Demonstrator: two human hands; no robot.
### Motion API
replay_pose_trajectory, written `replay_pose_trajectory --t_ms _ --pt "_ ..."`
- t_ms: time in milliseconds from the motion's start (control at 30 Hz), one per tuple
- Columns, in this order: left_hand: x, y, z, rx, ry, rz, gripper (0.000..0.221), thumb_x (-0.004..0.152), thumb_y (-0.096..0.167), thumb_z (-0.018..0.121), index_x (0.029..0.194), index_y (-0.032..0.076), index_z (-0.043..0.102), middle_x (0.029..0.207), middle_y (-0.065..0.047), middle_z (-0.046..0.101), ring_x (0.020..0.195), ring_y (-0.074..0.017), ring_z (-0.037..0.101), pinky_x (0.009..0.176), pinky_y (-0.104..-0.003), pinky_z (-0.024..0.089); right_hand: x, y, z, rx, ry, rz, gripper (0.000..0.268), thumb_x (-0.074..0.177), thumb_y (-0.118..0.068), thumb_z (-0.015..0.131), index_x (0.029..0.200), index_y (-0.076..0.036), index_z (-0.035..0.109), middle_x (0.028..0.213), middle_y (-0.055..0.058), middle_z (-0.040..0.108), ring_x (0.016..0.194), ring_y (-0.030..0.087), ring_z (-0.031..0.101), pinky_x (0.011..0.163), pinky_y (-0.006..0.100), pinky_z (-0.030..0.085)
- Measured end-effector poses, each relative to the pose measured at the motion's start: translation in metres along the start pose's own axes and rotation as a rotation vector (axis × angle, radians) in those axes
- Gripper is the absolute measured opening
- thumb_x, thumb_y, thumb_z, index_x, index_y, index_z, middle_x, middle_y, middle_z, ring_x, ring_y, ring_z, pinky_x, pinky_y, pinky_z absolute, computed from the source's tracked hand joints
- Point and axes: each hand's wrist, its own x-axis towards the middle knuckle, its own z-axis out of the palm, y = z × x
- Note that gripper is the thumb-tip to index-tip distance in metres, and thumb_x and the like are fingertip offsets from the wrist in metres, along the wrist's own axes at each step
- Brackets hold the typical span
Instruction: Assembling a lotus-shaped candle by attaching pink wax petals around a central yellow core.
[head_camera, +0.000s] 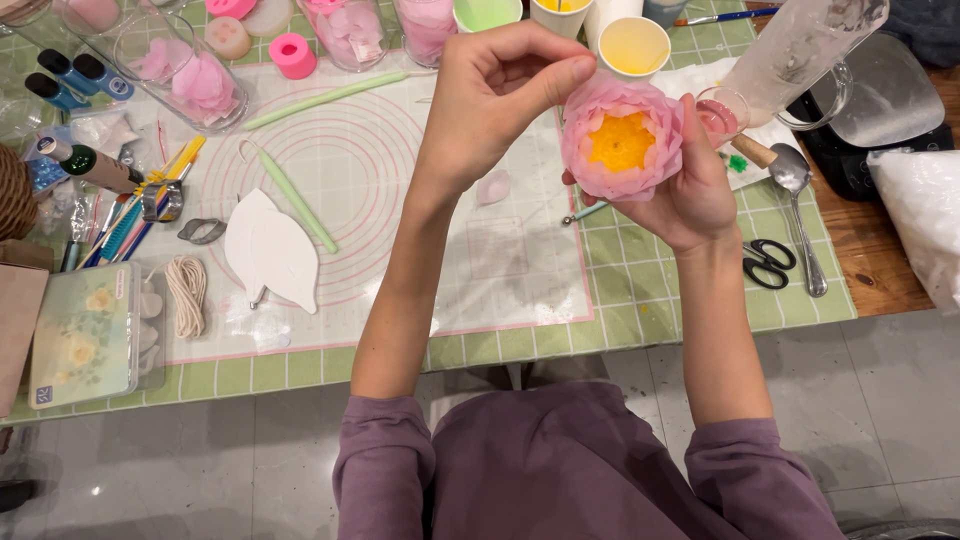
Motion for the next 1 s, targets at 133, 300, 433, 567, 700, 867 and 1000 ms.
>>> replay_pose_trajectory --t_ms 133,300,433,567,700,867,1000 --pt "-0.001 0.0 0.0 0.017 0.007 0.005 0.013 0.102 0.005 0.074 0.111 -0.004 0.075 0.105 -0.006 0.075 0.098 -0.0106 0.072 0.094 -0.028 0.062 0.001 0.001 -0.003 -0.016 -0.034 -0.018 0.07 0.117 -0.056 0.031 0.155 0.001 0.042 0.139 0.018 0.058 0.118 0.032 0.064 0.095 0.043 0.056" --pt "0.0 -0.005 -0.001 -0.004 -0.001 0.008 0.013 0.103 0.004 0.073 0.113 -0.003 0.074 0.108 -0.005 0.075 0.101 -0.0104 0.072 0.095 -0.027 0.061 0.003 0.003 -0.002 0.024 0.032 -0.032 0.069 0.115 -0.055 0.03 0.156 0.0 0.039 0.144 0.015 0.056 0.127 0.028 0.061 0.108 0.046 0.055" --pt "0.002 -0.013 -0.005 -0.042 0.036 0.01 0.013 0.104 0.006 0.073 0.114 -0.002 0.074 0.102 -0.003 0.074 0.092 -0.0078 0.067 0.083 -0.025 0.056 0.003 0.003 -0.005 0.005 0.024 -0.034 0.068 0.116 -0.056 0.03 0.156 -0.001 0.041 0.145 0.015 0.056 0.127 0.028 0.061 0.105 0.042 0.053" --pt "0.006 -0.022 -0.009 -0.029 0.057 0.008 0.015 0.105 0.012 0.071 0.111 -0.001 0.076 0.092 -0.002 0.073 0.08 -0.0064 0.064 0.07 -0.025 0.054 0.002 0.006 -0.014 -0.007 0.048 -0.114 0.067 0.116 -0.055 0.032 0.157 -0.004 0.041 0.144 0.012 0.054 0.131 0.027 0.059 0.105 0.042 0.053" --pt "0.009 -0.031 -0.013 0.002 0.067 0.04 0.017 0.107 0.015 0.071 0.112 -0.001 0.076 0.099 -0.004 0.076 0.087 -0.0081 0.069 0.079 -0.026 0.058 0.003 0.022 -0.03 0.092 0.055 -0.276 0.063 0.114 -0.057 0.034 0.157 -0.011 0.042 0.148 0.01 0.057 0.131 0.028 0.06 0.105 0.043 0.054" --pt "0.013 -0.031 -0.008 0.008 0.086 -0.023 0.019 0.104 0.017 0.072 0.109 0.0 0.076 0.095 -0.004 0.076 0.082 -0.0074 0.069 0.07 -0.026 0.057 -0.003 0.038 -0.045 0.138 0.179 -0.422 0.061 0.114 -0.06 0.035 0.156 -0.017 0.044 0.151 0.004 0.056 0.134 0.028 0.055 0.106 0.041 0.048" --pt "0.024 -0.036 0.0 0.01 0.078 -0.002 0.019 0.103 0.018 0.073 0.112 0.001 0.076 0.098 -0.004 0.079 0.086 -0.0076 0.071 0.074 -0.025 0.058 -0.002 0.038 -0.043 0.142 0.195 -0.457 0.06 0.113 -0.059 0.034 0.155 -0.018 0.044 0.151 0.004 0.056 0.134 0.027 0.055 0.107 0.042 0.048"
